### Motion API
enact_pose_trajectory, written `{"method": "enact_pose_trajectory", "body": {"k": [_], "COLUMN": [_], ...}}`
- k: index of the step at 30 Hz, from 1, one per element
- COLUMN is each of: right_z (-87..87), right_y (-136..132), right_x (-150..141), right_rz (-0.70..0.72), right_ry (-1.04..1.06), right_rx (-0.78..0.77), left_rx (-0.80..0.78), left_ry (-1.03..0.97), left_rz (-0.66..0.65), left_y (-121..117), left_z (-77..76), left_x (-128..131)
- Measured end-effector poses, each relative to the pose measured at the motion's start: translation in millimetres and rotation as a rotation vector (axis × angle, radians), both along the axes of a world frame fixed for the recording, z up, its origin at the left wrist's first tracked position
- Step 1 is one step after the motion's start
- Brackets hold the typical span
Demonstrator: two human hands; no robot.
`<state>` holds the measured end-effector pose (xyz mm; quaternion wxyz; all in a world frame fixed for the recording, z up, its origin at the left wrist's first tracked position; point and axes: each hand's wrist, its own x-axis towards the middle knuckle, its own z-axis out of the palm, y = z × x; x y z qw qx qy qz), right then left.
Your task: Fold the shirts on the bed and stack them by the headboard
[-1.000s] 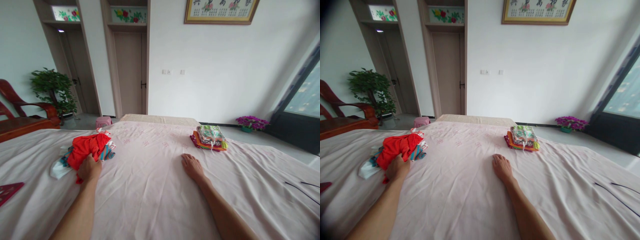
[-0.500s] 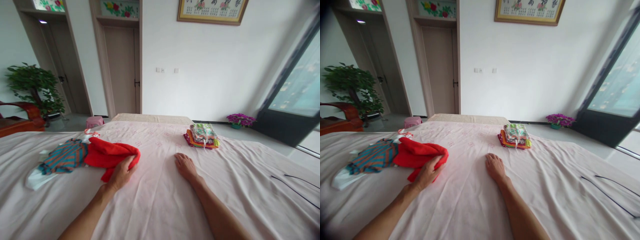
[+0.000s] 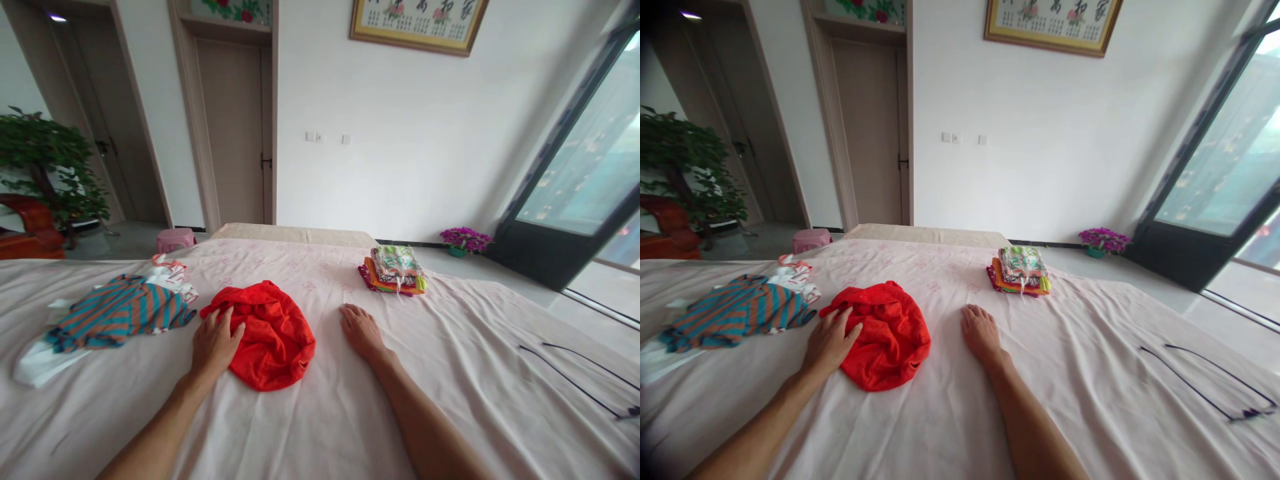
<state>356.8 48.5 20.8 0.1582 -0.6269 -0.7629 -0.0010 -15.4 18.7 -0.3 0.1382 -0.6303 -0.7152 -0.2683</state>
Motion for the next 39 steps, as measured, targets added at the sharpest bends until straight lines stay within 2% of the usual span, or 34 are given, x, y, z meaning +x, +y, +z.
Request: {"method": "enact_pose_trajectory", "body": {"k": [2, 6, 9, 12, 19, 25, 30, 32, 35, 39], "right_z": [0.6, 1.1, -0.1, -2.0, -4.7, -3.7, 0.1, 6.2, 21.4, 39.0], "right_y": [0, -1, 0, 1, 2, 1, -1, 1, 8, 16], "right_x": [0, -1, 0, 0, 1, -4, -22, -34, -57, -97], "right_rz": [-0.004, -0.012, -0.006, -0.007, 0.007, 0.016, 0.029, 0.074, 0.225, 0.407], "right_ry": [-0.004, -0.010, -0.014, -0.018, -0.009, -0.008, -0.038, -0.042, 0.007, 0.128], "right_rx": [-0.007, -0.016, -0.002, -0.002, 0.018, 0.015, 0.013, -0.010, -0.083, -0.152], "left_rx": [-0.049, -0.039, -0.038, -0.061, -0.087, -0.150, -0.195, -0.196, -0.206, -0.204], "left_ry": [0.009, -0.053, -0.179, -0.291, -0.392, -0.261, -0.165, -0.166, -0.185, -0.318], "left_rz": [-0.015, -0.181, -0.289, -0.327, -0.431, -0.515, -0.481, -0.473, -0.491, -0.546], "left_y": [4, 7, 3, -6, -21, -26, -24, -23, -21, -19], "left_z": [-7.2, -8.8, -1.4, 8.5, 23.4, 24.3, 25.3, 24.7, 23.0, 23.4], "left_x": [-2, -3, -1, 6, 20, 26, 33, 33, 31, 27]}}
